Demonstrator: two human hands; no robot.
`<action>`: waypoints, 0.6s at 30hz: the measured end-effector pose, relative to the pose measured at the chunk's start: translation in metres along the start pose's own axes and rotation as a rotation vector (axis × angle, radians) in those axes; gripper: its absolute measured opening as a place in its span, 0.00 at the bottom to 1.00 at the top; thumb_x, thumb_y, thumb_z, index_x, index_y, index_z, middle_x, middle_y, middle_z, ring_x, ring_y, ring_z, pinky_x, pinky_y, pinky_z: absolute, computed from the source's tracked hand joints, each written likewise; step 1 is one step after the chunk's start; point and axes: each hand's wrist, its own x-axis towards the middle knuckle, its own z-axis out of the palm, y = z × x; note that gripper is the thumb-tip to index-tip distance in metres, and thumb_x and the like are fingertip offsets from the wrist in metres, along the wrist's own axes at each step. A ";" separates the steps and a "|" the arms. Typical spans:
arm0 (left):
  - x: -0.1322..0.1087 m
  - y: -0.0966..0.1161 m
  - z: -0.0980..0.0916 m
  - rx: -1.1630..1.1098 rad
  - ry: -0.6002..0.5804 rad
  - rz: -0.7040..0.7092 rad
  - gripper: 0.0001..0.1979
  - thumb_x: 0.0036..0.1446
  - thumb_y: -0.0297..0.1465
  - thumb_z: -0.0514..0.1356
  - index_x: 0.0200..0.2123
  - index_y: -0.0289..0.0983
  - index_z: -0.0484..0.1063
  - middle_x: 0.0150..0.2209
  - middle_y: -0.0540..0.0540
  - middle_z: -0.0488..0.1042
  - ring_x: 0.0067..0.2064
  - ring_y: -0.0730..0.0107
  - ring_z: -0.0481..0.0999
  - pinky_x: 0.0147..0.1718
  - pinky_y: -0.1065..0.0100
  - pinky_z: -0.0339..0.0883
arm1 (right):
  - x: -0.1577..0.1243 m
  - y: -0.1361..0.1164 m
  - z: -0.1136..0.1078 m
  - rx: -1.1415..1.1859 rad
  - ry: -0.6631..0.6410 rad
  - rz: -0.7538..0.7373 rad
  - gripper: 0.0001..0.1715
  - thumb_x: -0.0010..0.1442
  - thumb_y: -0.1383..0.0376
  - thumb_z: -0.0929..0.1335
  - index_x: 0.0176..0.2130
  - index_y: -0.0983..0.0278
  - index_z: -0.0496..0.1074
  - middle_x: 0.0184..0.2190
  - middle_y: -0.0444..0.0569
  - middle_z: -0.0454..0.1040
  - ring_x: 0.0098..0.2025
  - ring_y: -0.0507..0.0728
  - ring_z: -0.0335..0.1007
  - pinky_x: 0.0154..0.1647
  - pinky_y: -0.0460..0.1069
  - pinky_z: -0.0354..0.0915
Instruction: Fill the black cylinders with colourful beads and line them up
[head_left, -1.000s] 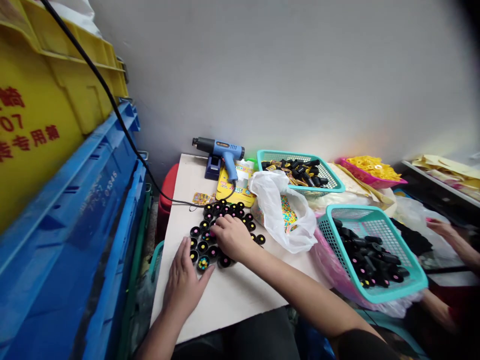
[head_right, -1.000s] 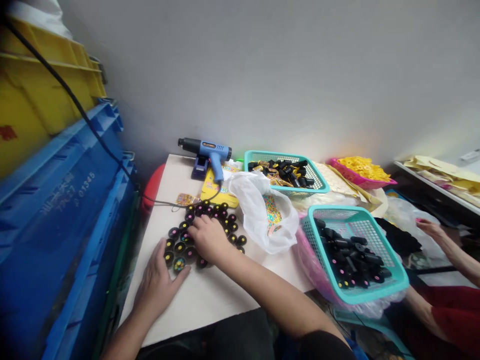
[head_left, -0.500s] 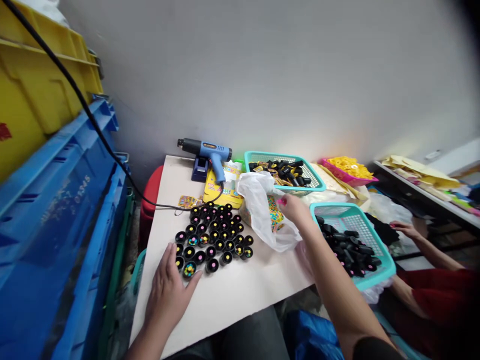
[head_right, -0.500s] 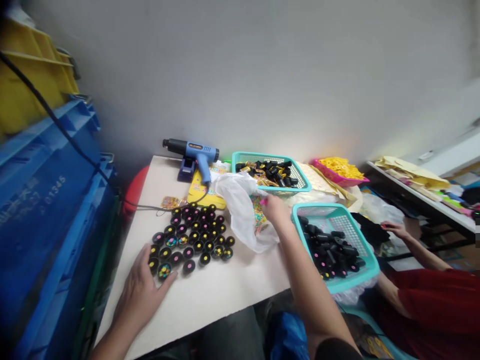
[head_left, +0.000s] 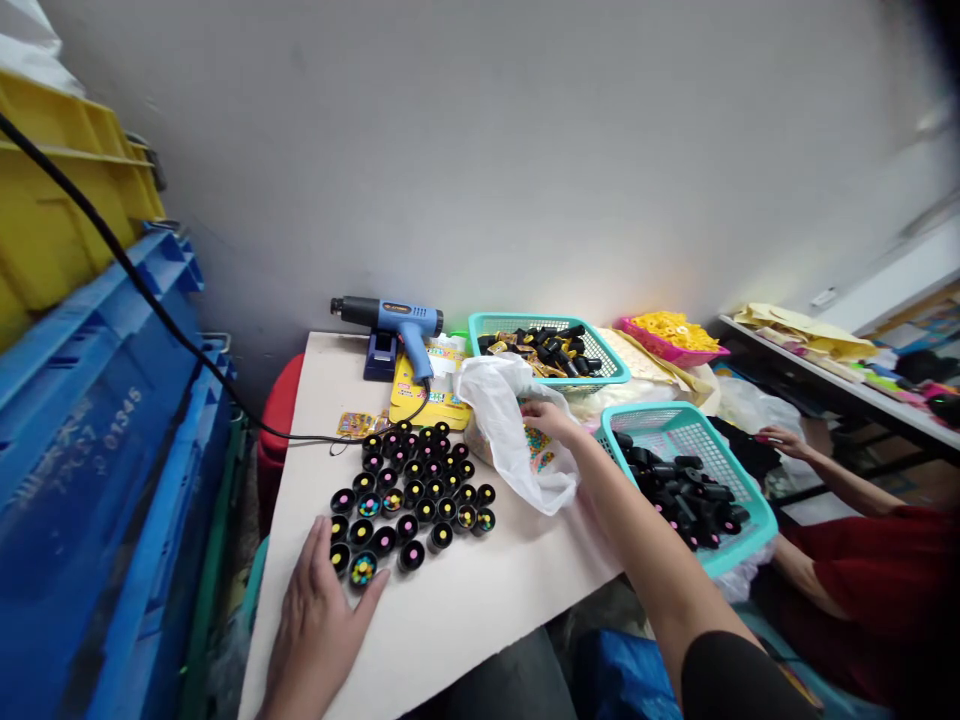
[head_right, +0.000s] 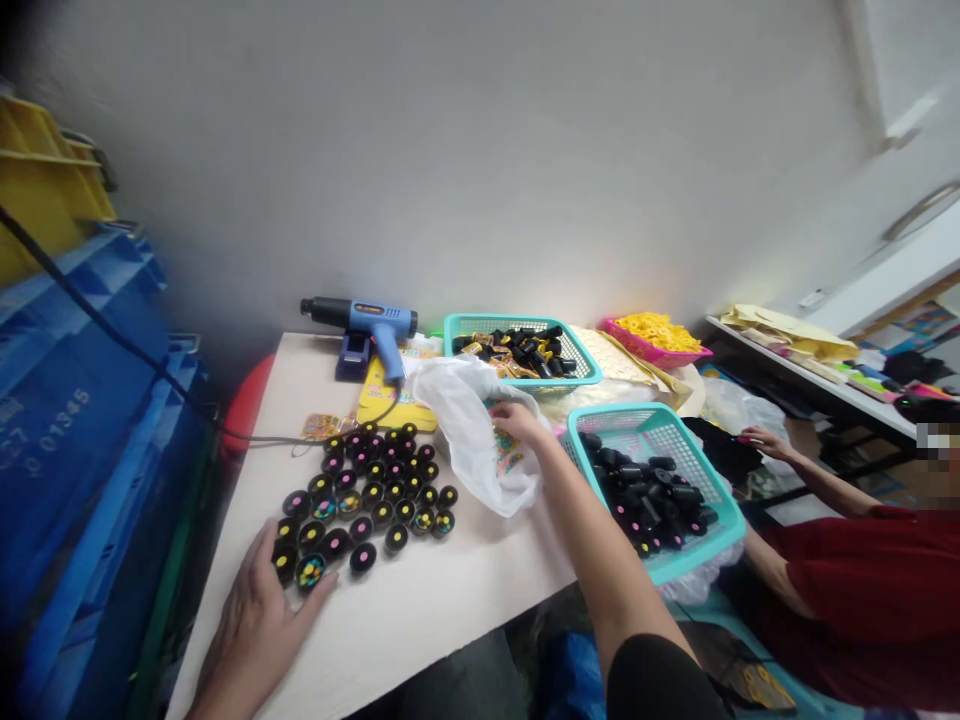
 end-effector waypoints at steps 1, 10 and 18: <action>0.000 0.000 0.000 0.001 0.002 0.007 0.44 0.61 0.51 0.51 0.69 0.31 0.37 0.61 0.25 0.61 0.59 0.39 0.67 0.51 0.46 0.69 | -0.004 0.001 -0.001 0.057 0.024 -0.011 0.12 0.61 0.61 0.69 0.42 0.67 0.73 0.38 0.49 0.76 0.38 0.56 0.73 0.42 0.53 0.71; -0.002 -0.004 0.003 0.011 -0.018 0.016 0.45 0.60 0.50 0.52 0.69 0.31 0.37 0.62 0.25 0.59 0.61 0.40 0.65 0.52 0.46 0.68 | -0.068 -0.032 -0.018 0.383 0.153 -0.164 0.22 0.53 0.52 0.69 0.41 0.64 0.71 0.38 0.50 0.76 0.38 0.56 0.72 0.38 0.50 0.67; -0.002 -0.001 -0.001 0.021 -0.024 0.015 0.44 0.61 0.50 0.52 0.69 0.32 0.36 0.62 0.25 0.59 0.61 0.41 0.65 0.52 0.47 0.68 | -0.099 -0.117 0.053 0.191 -0.002 -0.390 0.13 0.60 0.59 0.66 0.41 0.65 0.72 0.34 0.47 0.77 0.31 0.52 0.69 0.33 0.47 0.65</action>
